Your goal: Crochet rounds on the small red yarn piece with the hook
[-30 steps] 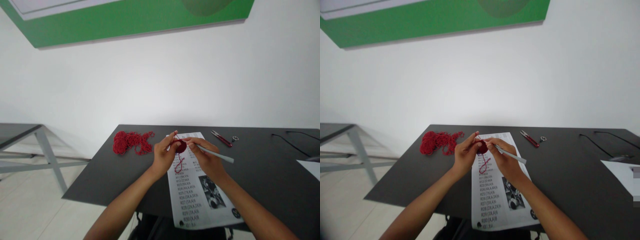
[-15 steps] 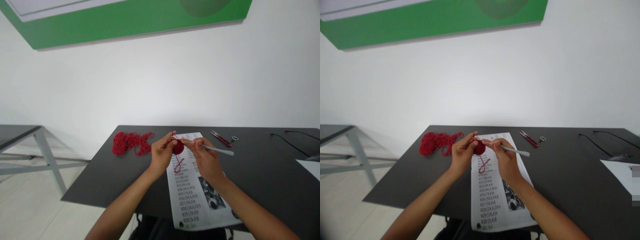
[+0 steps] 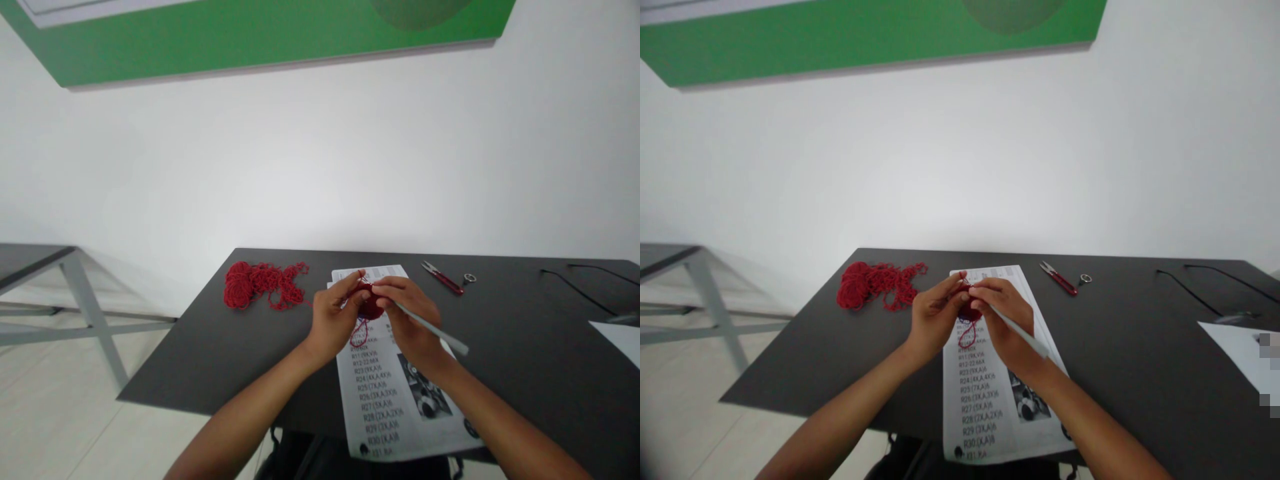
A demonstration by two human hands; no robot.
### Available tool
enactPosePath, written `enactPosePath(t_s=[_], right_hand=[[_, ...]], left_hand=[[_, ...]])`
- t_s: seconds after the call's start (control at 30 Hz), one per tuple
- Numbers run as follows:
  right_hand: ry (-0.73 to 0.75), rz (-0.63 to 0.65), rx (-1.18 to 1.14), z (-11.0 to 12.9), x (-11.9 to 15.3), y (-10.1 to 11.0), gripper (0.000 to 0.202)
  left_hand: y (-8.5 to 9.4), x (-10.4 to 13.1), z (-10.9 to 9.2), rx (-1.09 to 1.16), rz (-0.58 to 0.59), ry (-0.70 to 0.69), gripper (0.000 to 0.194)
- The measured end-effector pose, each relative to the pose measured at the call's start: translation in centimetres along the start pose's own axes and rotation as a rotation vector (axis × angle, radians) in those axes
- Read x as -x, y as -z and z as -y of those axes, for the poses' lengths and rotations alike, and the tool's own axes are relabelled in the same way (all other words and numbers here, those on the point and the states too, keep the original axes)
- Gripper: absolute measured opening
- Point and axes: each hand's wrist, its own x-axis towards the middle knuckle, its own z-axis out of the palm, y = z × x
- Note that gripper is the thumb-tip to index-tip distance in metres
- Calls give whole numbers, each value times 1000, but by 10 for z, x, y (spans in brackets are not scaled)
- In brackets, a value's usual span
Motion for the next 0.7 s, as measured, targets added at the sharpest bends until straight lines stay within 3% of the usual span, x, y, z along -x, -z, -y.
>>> enactPosePath(t_s=[0.1, 0.27, 0.37, 0.47, 0.6, 0.7], right_hand=[[123, 12, 142, 3, 0, 2, 15], [203, 41, 323, -8, 3, 3, 19], [331, 92, 372, -13, 6, 6, 29], [257, 75, 294, -9, 6, 6, 25], [66, 72, 61, 2, -3, 5, 12], [39, 99, -54, 6, -11, 8, 1]], left_hand=[[-2, -1, 0, 197, 22, 147, 43], [-5, -1, -2, 201, 14, 140, 44], [-6, -1, 0, 372, 43, 266, 48], [-7, -3, 5, 515, 70, 373, 49], [-2, -8, 4, 559, 54, 351, 45], [2, -10, -2, 636, 119, 384, 44]])
